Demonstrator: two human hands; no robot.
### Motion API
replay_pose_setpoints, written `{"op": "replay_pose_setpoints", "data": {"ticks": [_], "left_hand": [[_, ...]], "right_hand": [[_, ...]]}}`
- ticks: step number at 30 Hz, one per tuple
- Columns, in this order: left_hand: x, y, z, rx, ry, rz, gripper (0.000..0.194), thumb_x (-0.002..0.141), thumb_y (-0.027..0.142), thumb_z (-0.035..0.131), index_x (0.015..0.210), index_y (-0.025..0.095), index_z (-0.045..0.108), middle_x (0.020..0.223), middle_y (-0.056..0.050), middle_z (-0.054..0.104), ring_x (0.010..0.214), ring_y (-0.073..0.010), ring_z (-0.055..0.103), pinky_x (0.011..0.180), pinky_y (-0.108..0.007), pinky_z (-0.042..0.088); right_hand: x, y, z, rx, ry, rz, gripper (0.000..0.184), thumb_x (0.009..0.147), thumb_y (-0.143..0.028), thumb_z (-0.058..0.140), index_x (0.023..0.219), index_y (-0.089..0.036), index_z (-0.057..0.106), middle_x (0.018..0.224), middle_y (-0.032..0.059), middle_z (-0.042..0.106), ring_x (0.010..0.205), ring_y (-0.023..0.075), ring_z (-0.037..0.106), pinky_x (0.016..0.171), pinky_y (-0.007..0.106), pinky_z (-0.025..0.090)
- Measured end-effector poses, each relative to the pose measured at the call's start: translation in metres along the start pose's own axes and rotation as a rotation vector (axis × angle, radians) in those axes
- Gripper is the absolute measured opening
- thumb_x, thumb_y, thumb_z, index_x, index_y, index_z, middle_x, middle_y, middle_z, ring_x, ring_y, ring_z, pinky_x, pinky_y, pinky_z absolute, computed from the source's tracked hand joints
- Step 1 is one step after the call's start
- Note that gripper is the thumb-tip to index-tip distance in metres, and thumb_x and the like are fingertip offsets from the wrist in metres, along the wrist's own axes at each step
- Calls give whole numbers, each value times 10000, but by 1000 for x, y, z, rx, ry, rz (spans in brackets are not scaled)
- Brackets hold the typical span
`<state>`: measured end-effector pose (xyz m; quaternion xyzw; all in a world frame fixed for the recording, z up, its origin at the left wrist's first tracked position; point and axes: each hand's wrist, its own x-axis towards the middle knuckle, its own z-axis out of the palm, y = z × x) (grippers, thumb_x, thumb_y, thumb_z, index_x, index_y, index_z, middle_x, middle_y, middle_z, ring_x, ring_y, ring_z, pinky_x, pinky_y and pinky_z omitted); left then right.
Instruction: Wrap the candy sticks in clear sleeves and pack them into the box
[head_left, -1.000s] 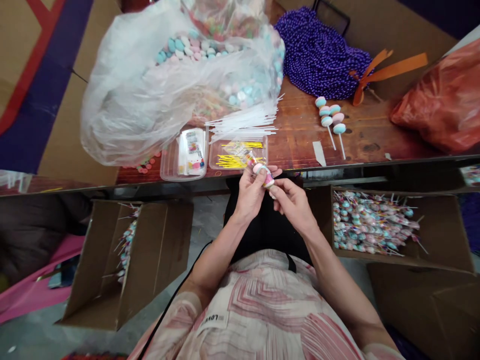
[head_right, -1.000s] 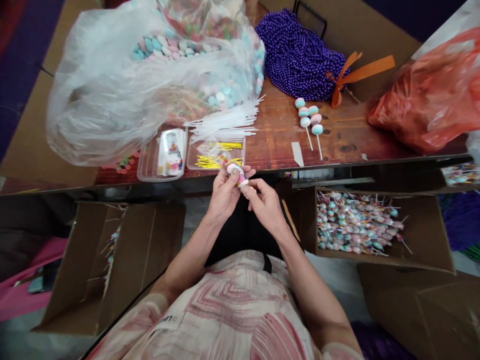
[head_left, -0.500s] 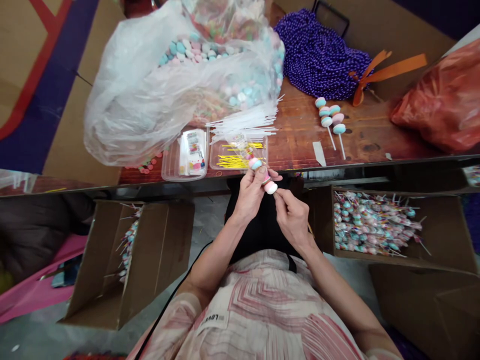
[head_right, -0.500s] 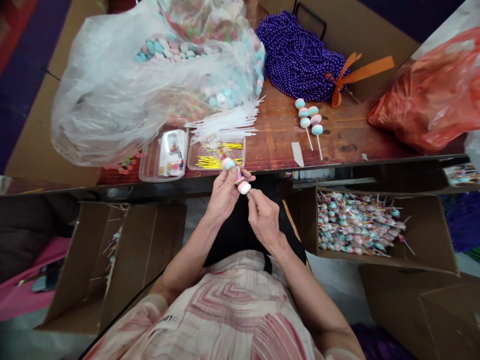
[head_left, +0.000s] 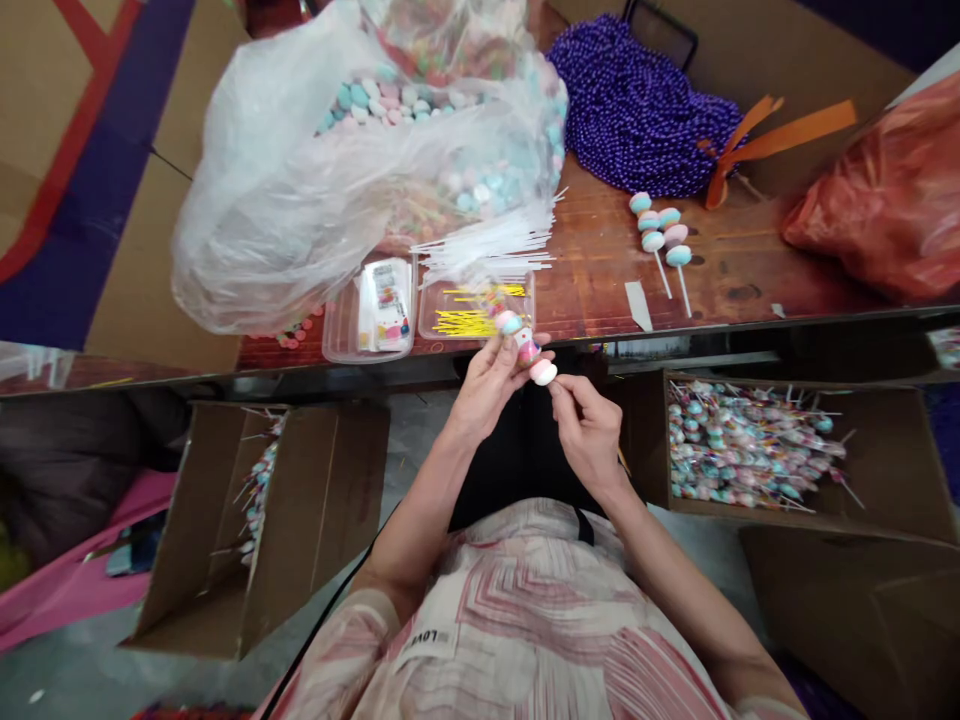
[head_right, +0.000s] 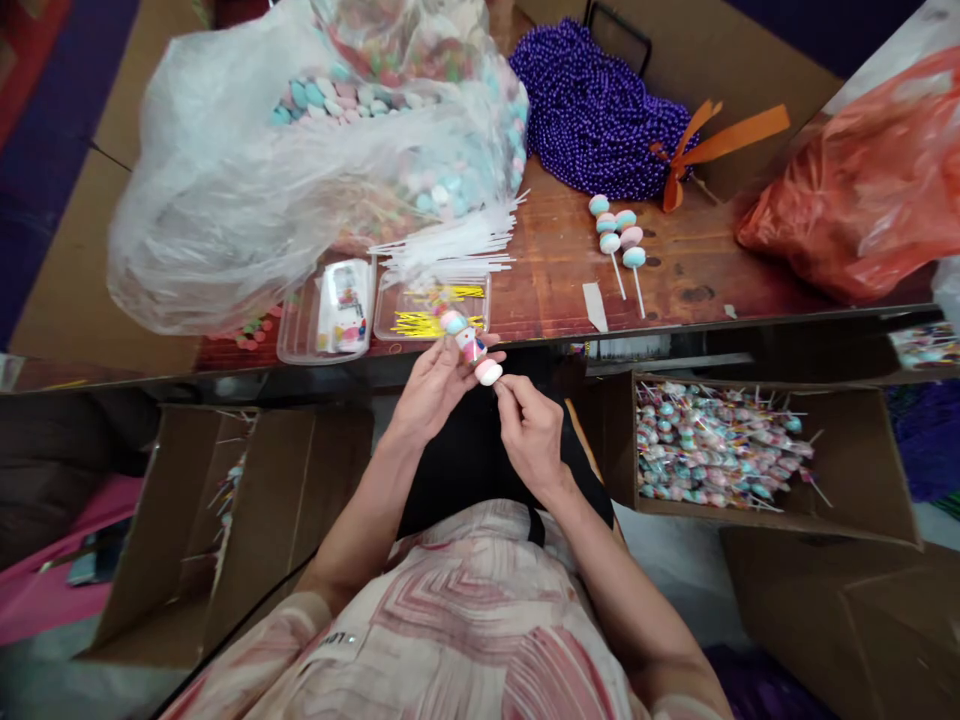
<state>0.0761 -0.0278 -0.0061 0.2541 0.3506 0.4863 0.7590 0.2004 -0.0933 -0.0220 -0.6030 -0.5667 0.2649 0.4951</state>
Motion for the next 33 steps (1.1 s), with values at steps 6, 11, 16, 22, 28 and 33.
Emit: {"op": "replay_pose_setpoints", "data": {"ticks": [6,11,16,22,28,33], "left_hand": [[5,4,2,-43,167,119,193,855,336,749,924,178,661,891,-28,746,899,-175,746,911,-315,539],[10,1,10,-141,200,118,139,927,308,666,930,170,653,893,-51,764,1077,-234,727,980,-359,517],[13,-2,13,-192,181,153,153,989,271,564,909,172,649,936,-54,768,1177,-231,686,1044,-379,479],[11,-8,17,-212,119,166,202,988,356,562,942,186,663,1016,-80,767,1191,-240,676,947,-320,514],[4,-8,17,-170,111,151,218,947,404,624,953,190,659,1090,-96,760,1248,-258,643,920,-300,525],[7,-5,8,-173,64,41,300,1012,416,486,988,176,665,1111,-113,759,1222,-269,658,868,-310,543]], "right_hand": [[3,1,-2,-230,70,-273,186,981,-173,515,861,-175,658,670,-1,567,572,99,471,575,246,379],[0,1,2,-314,34,-328,224,990,-160,486,850,-177,660,646,1,552,579,107,475,591,249,383],[-5,0,0,-203,32,-210,207,973,-180,514,826,-182,660,680,1,599,582,101,511,584,242,398],[-6,0,1,-30,5,0,163,945,-230,572,812,-188,657,602,-46,518,510,84,449,521,234,354],[2,0,-2,-130,-15,-105,190,953,-223,534,813,-191,658,675,-13,576,574,97,492,585,242,386],[2,-3,-8,44,-167,96,167,941,-268,561,810,-196,636,603,-44,548,521,86,488,532,218,375]]}}
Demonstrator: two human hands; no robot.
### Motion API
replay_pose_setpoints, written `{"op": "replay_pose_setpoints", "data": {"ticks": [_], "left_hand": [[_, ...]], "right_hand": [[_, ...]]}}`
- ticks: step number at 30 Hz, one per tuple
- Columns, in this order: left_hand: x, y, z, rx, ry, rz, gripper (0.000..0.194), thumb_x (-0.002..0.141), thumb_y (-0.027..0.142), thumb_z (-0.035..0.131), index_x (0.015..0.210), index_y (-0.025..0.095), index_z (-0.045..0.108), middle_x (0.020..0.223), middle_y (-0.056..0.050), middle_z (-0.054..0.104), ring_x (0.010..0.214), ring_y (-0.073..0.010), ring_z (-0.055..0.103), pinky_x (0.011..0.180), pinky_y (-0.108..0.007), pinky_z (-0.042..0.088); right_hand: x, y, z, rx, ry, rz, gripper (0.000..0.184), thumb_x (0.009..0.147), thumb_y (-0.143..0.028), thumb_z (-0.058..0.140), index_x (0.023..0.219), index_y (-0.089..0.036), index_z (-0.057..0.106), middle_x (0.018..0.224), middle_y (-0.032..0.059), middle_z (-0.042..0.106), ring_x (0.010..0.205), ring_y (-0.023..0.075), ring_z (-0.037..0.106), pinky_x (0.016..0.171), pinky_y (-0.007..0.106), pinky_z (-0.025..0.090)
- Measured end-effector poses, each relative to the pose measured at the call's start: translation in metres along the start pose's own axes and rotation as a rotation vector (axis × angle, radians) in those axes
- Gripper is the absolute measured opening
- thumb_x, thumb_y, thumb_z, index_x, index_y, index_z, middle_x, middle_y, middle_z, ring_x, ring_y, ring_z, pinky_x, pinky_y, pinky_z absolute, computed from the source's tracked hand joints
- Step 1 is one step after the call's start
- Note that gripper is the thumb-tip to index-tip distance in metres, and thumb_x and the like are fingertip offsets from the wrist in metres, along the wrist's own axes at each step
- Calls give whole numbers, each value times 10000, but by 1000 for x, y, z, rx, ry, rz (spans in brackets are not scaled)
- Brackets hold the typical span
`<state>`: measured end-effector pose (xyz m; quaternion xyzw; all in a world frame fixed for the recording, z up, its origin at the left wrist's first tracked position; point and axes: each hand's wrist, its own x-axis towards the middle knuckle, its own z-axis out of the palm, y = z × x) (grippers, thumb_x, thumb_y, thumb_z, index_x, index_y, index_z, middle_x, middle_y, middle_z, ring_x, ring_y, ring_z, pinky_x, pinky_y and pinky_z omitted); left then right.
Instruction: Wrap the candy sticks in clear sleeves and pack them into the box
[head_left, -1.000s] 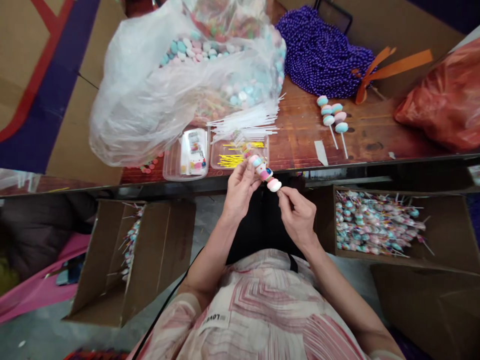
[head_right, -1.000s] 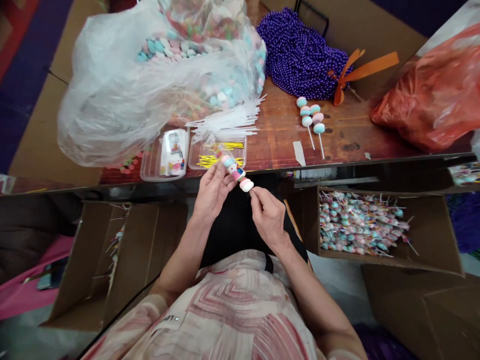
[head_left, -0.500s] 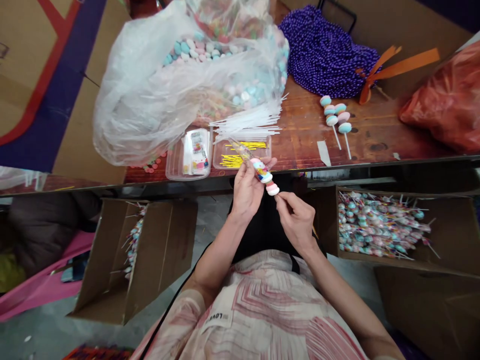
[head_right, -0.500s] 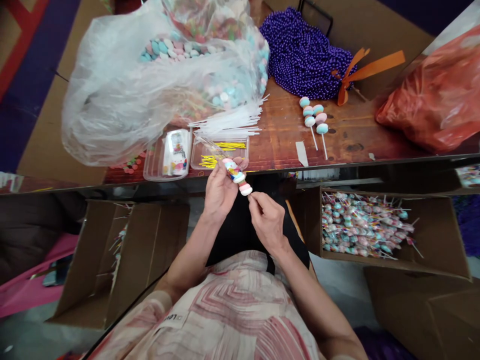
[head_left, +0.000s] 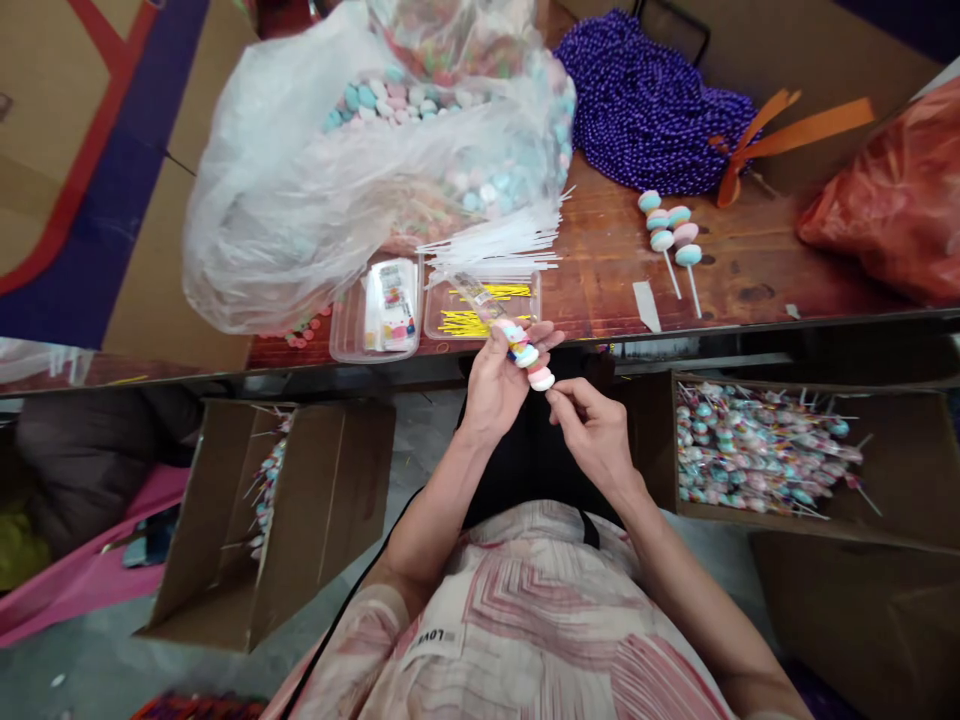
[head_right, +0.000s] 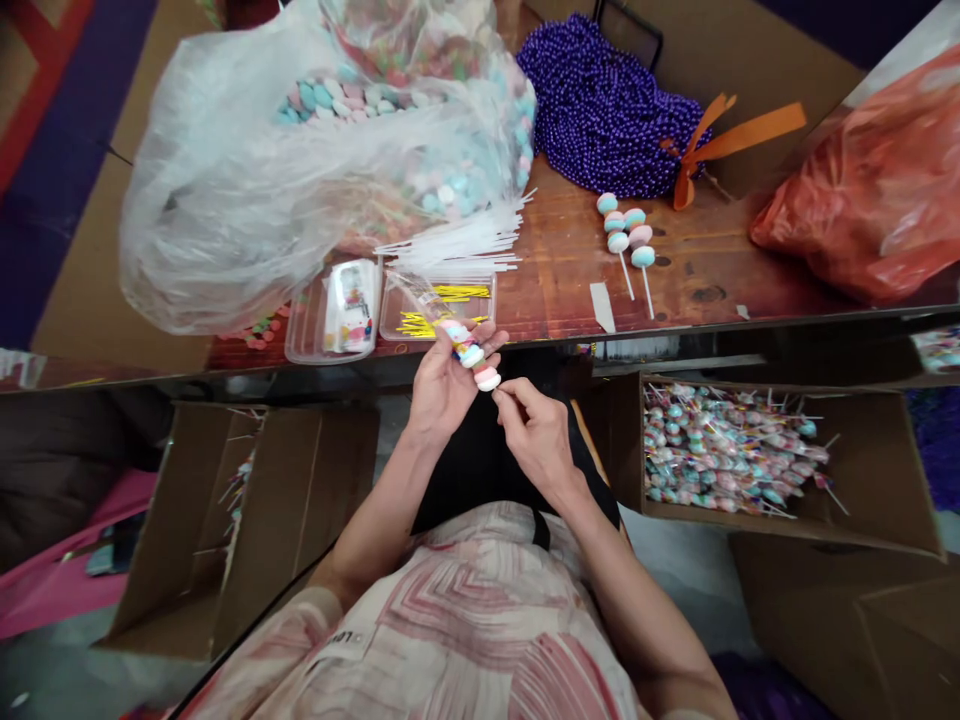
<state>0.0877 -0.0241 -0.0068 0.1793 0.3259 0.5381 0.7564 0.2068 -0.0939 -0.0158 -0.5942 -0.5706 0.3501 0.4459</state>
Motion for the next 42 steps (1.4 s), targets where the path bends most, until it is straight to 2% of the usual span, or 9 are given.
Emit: {"op": "replay_pose_setpoints", "data": {"ticks": [3,7,10,18,22,25,31,38,42], "left_hand": [[1,0,-1,9,-5,-17,335,1014,441,470,993,176,674,1130,-108,753,1203,-267,668,856,-305,544],[-1,1,0,66,56,86,255,942,422,625,1007,182,681,1018,-81,762,1172,-260,687,936,-331,530],[-1,4,1,63,83,89,200,921,371,669,970,177,677,926,-63,766,1138,-256,705,967,-355,524],[3,5,2,-17,136,-20,215,958,366,613,959,159,672,1149,-134,750,1249,-305,641,931,-363,532],[3,3,4,-12,128,-26,240,964,392,597,964,162,667,1158,-134,748,1264,-309,630,916,-361,536],[1,1,5,13,125,-13,244,944,410,626,939,167,650,1103,-116,760,1234,-300,650,916,-362,537],[1,-5,3,25,100,22,233,940,394,639,925,161,645,1001,-86,766,1153,-263,694,938,-354,533],[-2,-8,1,64,89,17,237,952,399,616,910,170,657,976,-68,767,1141,-242,703,974,-358,530],[-2,-4,-3,58,76,-34,239,928,408,650,929,169,657,1027,-89,770,1143,-266,705,976,-376,531]], "right_hand": [[-2,-1,-2,55,-28,44,183,935,-277,558,782,-194,615,565,-57,502,492,79,451,501,215,343],[-3,0,-4,10,57,16,167,922,-279,574,790,-190,624,569,-58,486,492,74,422,502,222,325],[-3,1,-6,-19,56,-8,164,913,-281,581,786,-190,633,567,-57,489,489,75,418,501,227,324],[-3,3,-5,11,58,6,172,911,-293,591,784,-192,648,564,-53,504,488,81,436,493,226,336],[-2,3,-6,41,49,35,181,911,-306,596,783,-190,650,567,-51,508,494,85,451,488,218,352],[-1,5,-6,-38,67,-27,172,928,-283,583,805,-193,661,581,-48,522,500,86,458,502,220,363],[-1,11,-1,-263,107,-303,209,975,-212,505,869,-188,683,731,28,665,627,121,584,637,244,453],[4,12,1,-270,125,-291,211,984,-222,498,892,-192,685,706,15,646,596,117,568,606,243,449],[8,14,-4,-240,112,-266,187,979,-237,523,895,-194,685,662,-11,611,550,107,537,586,236,430]]}}
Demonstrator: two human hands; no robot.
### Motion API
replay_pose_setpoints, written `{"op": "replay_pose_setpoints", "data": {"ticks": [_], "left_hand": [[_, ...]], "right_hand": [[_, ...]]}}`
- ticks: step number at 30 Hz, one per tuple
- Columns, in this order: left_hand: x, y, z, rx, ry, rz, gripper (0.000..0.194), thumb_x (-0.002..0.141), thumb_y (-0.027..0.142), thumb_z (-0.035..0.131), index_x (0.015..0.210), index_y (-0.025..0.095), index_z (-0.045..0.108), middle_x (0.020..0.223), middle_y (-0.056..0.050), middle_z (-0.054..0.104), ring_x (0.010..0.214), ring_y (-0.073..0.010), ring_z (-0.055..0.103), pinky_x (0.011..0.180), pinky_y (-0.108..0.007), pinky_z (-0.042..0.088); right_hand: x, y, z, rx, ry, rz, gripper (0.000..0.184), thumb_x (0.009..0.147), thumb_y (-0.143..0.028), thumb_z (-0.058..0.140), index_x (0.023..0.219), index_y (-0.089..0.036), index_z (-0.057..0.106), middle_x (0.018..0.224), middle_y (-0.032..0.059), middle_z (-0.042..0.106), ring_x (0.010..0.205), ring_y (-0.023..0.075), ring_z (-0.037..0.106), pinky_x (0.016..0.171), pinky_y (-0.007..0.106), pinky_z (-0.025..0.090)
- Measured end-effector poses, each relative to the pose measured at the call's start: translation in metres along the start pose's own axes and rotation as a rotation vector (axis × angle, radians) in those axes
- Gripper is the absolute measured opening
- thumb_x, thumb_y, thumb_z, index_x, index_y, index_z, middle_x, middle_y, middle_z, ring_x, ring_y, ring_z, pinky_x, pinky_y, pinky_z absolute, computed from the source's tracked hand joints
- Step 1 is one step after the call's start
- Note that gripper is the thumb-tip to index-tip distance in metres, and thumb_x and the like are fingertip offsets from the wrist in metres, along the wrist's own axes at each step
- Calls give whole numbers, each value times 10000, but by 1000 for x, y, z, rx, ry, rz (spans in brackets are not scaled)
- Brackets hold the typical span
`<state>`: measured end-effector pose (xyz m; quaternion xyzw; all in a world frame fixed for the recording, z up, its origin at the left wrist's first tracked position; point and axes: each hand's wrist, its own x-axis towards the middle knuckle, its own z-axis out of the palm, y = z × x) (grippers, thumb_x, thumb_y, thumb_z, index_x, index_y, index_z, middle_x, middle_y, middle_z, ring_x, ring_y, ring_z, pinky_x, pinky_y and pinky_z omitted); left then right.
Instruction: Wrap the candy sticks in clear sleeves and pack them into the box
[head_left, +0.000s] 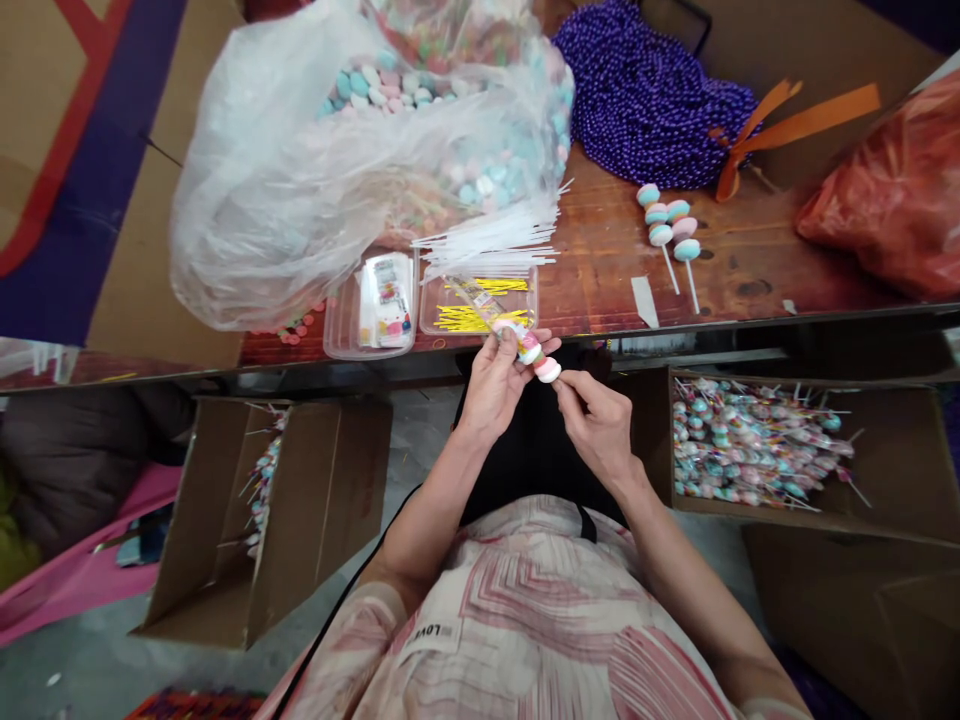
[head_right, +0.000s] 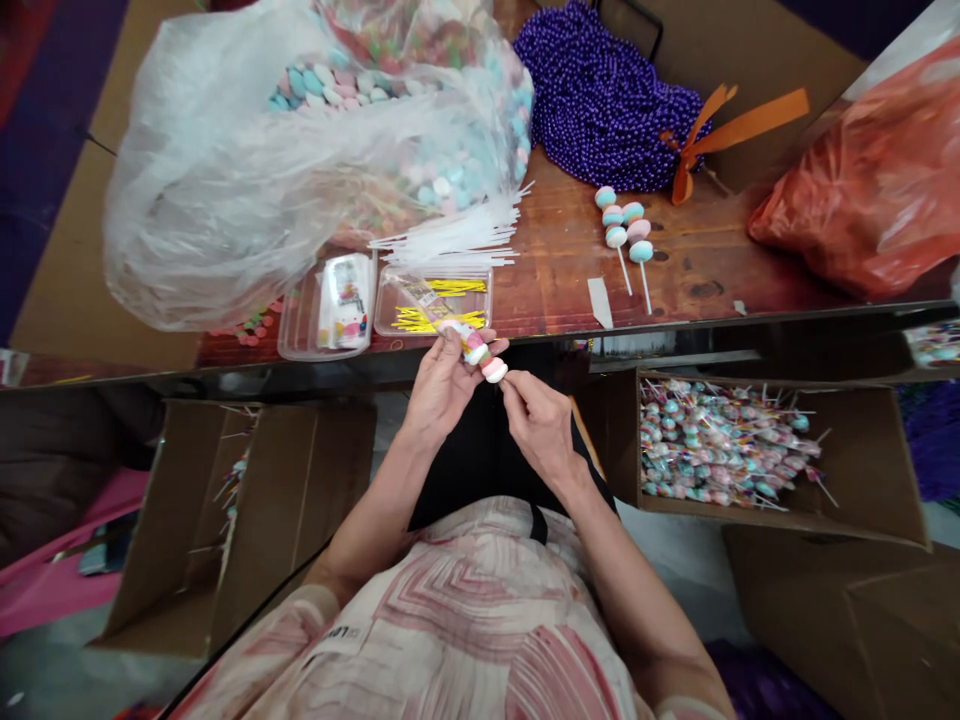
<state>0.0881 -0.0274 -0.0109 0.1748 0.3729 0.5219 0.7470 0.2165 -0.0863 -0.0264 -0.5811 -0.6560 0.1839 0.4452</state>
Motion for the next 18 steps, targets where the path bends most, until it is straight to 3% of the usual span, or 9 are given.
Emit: {"op": "replay_pose_setpoints", "data": {"ticks": [5,10,13,18], "left_hand": [[1,1,-2,11,23,-27,250,909,416,675,953,172,643,1040,-97,773,1126,-277,712,975,-398,534],[0,1,0,28,41,-11,255,932,415,641,974,164,636,1008,-98,776,1063,-262,737,919,-366,558],[0,2,1,31,42,-29,256,932,419,639,981,168,637,1057,-107,771,1070,-267,734,922,-374,557],[-1,0,0,34,44,-36,269,922,423,652,1010,170,639,1068,-112,768,1070,-267,734,936,-378,549]], "right_hand": [[-2,0,2,-123,-25,54,159,976,-252,528,1019,-192,669,752,19,660,615,139,595,595,243,439],[-5,-4,7,-207,-86,-56,422,1000,-146,387,1335,-238,627,923,58,669,746,142,628,622,221,481],[-7,0,7,-242,-142,-101,500,989,-103,357,1371,-279,628,890,45,630,724,119,594,597,188,472],[-8,5,7,-264,-157,-55,539,973,-86,367,1412,-296,600,819,31,571,681,115,540,575,174,454]]}}
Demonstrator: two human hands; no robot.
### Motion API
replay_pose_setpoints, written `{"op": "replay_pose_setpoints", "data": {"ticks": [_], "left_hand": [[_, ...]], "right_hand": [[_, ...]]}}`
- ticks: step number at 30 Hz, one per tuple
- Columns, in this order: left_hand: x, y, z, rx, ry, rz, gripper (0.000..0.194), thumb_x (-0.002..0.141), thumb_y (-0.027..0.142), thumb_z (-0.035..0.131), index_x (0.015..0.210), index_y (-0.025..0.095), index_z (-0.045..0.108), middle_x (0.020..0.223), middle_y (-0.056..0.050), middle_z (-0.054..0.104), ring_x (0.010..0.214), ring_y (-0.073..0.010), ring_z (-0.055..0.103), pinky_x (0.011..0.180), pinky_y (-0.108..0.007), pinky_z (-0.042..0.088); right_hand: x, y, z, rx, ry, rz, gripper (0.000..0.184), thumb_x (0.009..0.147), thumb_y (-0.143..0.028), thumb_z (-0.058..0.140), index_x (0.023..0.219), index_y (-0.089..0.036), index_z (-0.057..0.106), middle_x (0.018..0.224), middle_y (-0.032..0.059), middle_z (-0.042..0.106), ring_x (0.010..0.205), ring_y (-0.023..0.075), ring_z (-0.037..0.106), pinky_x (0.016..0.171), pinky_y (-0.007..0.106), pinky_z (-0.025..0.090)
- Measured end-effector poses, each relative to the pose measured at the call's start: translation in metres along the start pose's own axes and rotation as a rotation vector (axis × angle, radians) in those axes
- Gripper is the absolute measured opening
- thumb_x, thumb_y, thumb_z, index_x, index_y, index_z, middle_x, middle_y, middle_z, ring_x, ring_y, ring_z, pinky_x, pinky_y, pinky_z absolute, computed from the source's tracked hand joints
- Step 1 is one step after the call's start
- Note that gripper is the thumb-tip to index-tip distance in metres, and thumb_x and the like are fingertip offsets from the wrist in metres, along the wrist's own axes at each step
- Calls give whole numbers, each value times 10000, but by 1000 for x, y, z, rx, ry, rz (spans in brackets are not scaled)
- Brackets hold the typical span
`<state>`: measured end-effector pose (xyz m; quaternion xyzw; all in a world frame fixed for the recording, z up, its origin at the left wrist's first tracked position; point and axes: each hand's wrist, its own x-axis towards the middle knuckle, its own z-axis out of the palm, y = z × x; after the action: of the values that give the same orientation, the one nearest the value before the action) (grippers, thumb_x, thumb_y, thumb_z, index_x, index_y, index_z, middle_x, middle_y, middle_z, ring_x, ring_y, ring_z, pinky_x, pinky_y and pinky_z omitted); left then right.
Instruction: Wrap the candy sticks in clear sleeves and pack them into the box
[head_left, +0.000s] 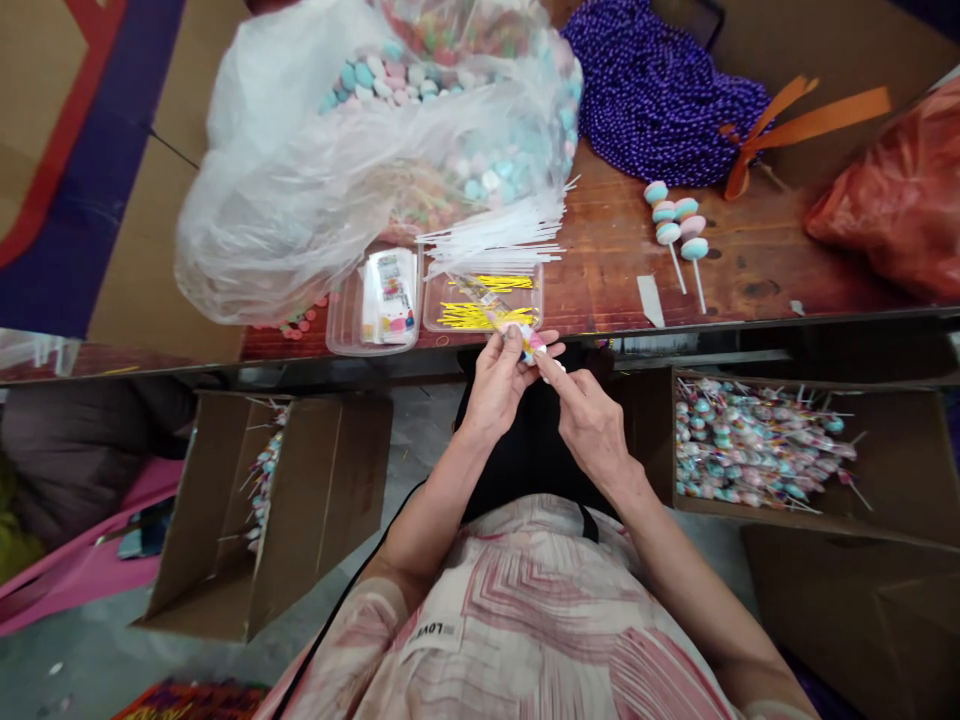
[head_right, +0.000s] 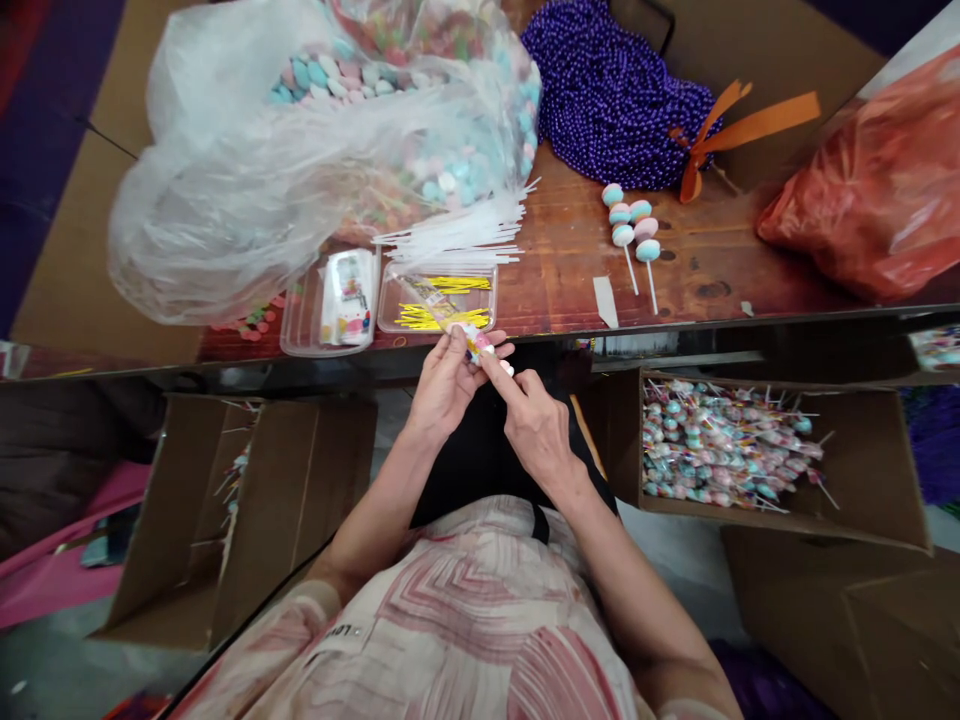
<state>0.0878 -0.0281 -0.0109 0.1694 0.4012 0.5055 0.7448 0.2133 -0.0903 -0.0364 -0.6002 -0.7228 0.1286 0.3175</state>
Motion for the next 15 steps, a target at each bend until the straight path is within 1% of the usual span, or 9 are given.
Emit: {"op": "replay_pose_setpoints", "data": {"ticks": [5,8,10,13,15], "left_hand": [[0,-7,-1,38,-32,19,219,918,386,666,972,177,629,1045,-93,768,1089,-266,726,946,-381,544],[0,-8,-1,28,-31,2,210,915,373,669,961,171,632,1052,-98,767,1092,-270,725,925,-367,550],[0,-6,-1,8,-40,-15,212,908,368,677,963,167,639,1046,-103,769,1093,-276,725,912,-364,557],[1,0,-2,-7,-57,-19,213,912,368,671,950,159,653,1037,-109,775,1110,-281,718,924,-378,562],[2,3,-2,-14,-58,-20,215,920,370,660,946,156,661,1059,-117,773,1135,-287,707,944,-391,555]], "right_hand": [[5,-5,0,90,-10,29,533,966,-87,361,1401,-266,612,763,26,542,665,136,534,643,220,499],[8,-9,-1,203,-11,47,522,964,-93,357,1392,-244,615,813,42,602,691,146,570,691,261,529],[8,-12,-1,319,-8,65,497,975,-117,370,1388,-253,610,889,48,658,714,144,600,720,282,546],[5,-13,-2,450,61,139,433,986,-192,436,1386,-254,590,991,53,713,748,145,647,717,295,558],[2,-12,-3,470,102,214,397,976,-232,491,1363,-226,578,932,43,732,704,142,657,669,281,548]]}}
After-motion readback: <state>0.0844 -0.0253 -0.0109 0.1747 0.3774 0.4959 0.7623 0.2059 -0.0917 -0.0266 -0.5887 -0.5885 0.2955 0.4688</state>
